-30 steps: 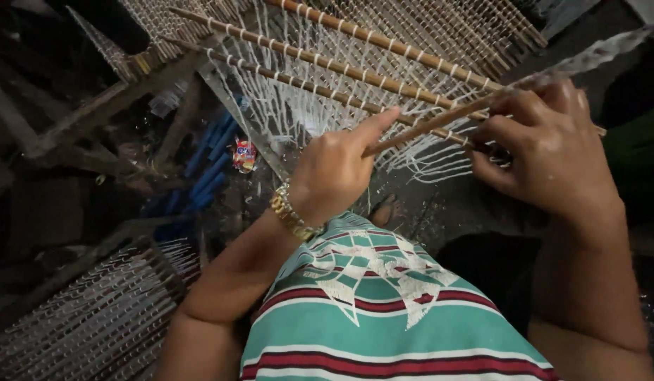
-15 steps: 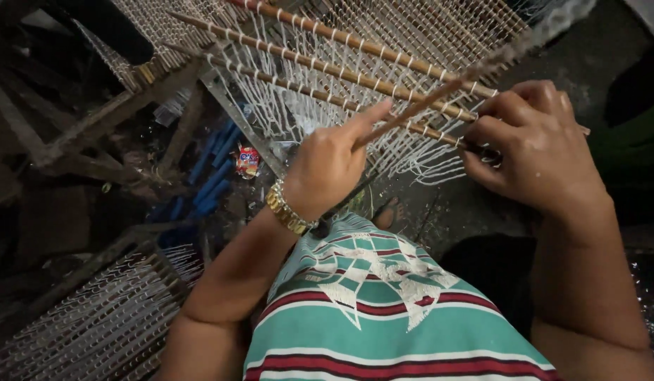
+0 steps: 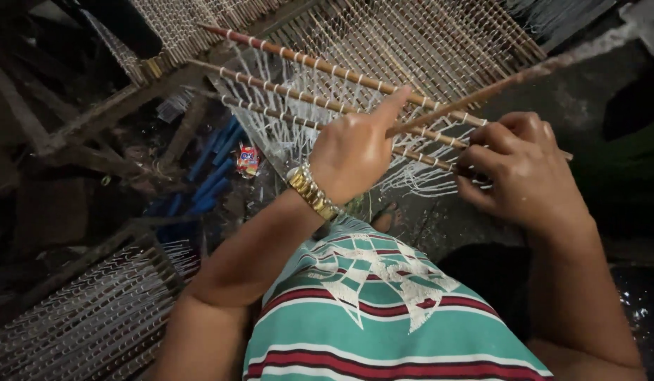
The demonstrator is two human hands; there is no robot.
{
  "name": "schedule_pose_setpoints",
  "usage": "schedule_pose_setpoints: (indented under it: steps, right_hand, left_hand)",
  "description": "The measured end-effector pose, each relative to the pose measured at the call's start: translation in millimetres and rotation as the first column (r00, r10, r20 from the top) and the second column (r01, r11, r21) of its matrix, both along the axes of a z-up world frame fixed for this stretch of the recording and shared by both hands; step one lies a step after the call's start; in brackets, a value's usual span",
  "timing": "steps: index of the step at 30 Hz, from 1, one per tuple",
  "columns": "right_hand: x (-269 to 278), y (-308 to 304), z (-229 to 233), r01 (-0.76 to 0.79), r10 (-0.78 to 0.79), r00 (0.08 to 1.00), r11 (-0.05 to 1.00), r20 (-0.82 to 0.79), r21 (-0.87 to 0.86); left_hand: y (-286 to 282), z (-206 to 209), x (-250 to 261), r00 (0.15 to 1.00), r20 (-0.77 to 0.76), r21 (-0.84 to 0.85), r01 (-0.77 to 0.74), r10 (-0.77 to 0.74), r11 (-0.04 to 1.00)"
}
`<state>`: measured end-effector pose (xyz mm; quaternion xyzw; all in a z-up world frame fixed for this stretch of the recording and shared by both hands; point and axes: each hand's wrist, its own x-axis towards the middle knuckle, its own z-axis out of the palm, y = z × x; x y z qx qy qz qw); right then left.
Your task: Dipping frames of candle wicks into a vat of molten wax and hanging them to dry.
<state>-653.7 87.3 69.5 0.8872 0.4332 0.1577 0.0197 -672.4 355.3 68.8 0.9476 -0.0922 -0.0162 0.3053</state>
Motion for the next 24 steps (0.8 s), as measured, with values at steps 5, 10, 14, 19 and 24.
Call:
schedule_pose_setpoints:
  steps: [5, 10, 14, 19, 24]
  right_hand:
    - [0, -2, -2, -0.025, 0.025, 1.0, 1.0, 0.006, -0.001]
    - [6, -15, -10, -0.021, 0.022, 1.0, 0.999, 0.012, -0.029]
    - [8, -30, -14, -0.006, 0.006, 1.0, 0.999, -0.017, -0.048]
    - [9, -40, -14, -0.012, 0.016, 0.999, 0.996, 0.041, -0.093]
    - [3, -46, -8, 0.045, -0.043, 0.999, 0.997, 0.026, -0.055]
  left_hand:
    - [2, -6, 3, 1.0, 0.001, -0.041, 0.022, -0.022, 0.999]
    - [43, 7, -6, 0.978, 0.185, -0.246, -0.048, 0.096, 0.968]
    - [82, -2, 4, 0.954, 0.027, -0.143, -0.29, 0.297, 0.946]
    - [81, 4, 6, 0.942, -0.086, -0.073, -0.33, 0.324, 0.941]
    - [76, 5, 7, 0.941, -0.091, -0.086, -0.333, 0.325, 0.939]
